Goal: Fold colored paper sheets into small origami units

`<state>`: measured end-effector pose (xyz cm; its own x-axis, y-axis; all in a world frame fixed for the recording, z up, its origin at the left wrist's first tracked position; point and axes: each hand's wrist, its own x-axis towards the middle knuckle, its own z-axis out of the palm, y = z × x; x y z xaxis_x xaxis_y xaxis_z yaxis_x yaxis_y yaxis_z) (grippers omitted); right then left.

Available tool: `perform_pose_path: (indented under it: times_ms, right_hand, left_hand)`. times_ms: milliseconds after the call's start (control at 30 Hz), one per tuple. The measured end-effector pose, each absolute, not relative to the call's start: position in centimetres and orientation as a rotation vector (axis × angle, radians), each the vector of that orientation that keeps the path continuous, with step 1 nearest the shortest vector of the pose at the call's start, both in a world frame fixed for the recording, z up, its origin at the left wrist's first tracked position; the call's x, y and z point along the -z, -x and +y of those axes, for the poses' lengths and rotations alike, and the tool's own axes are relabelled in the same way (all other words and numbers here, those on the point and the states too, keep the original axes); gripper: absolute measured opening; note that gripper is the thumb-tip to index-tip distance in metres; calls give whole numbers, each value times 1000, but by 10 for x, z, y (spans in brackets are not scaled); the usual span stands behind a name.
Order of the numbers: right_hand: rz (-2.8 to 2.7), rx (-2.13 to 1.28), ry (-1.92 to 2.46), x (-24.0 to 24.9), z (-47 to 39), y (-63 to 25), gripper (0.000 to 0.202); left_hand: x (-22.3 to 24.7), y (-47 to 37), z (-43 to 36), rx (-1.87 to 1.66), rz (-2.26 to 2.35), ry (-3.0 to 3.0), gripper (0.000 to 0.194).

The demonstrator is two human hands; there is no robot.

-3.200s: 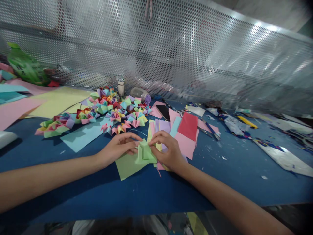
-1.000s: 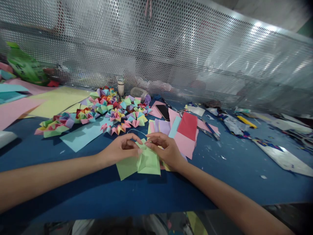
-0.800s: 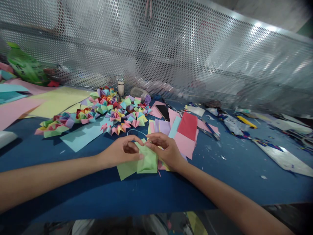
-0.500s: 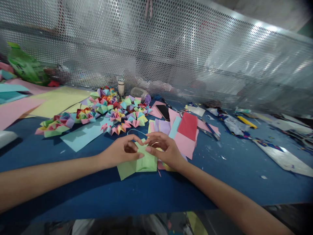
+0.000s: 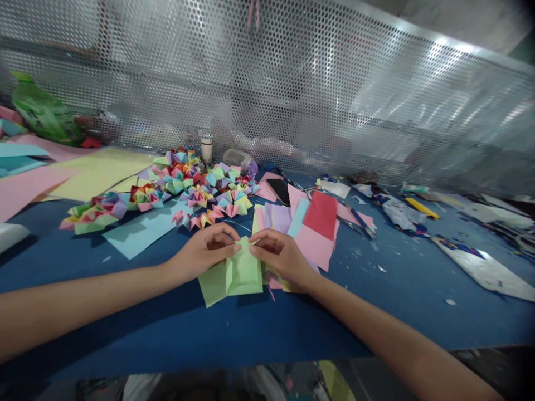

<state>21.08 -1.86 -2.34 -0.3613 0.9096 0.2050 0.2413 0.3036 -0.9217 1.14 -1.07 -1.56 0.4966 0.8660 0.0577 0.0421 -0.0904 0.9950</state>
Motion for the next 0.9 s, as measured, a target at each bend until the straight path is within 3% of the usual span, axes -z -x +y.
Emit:
perform_pose_path:
  times_ms: [367,900]
  right_hand:
    - [-1798,-1007,1013,20,-18,-209,15]
    - [-1724,-1018,985,22,-19,-208,17]
  left_hand:
    - [18,-9,-8,-820,824,-1594,13]
    - [21,-8,-8,-783,966,-1589,23]
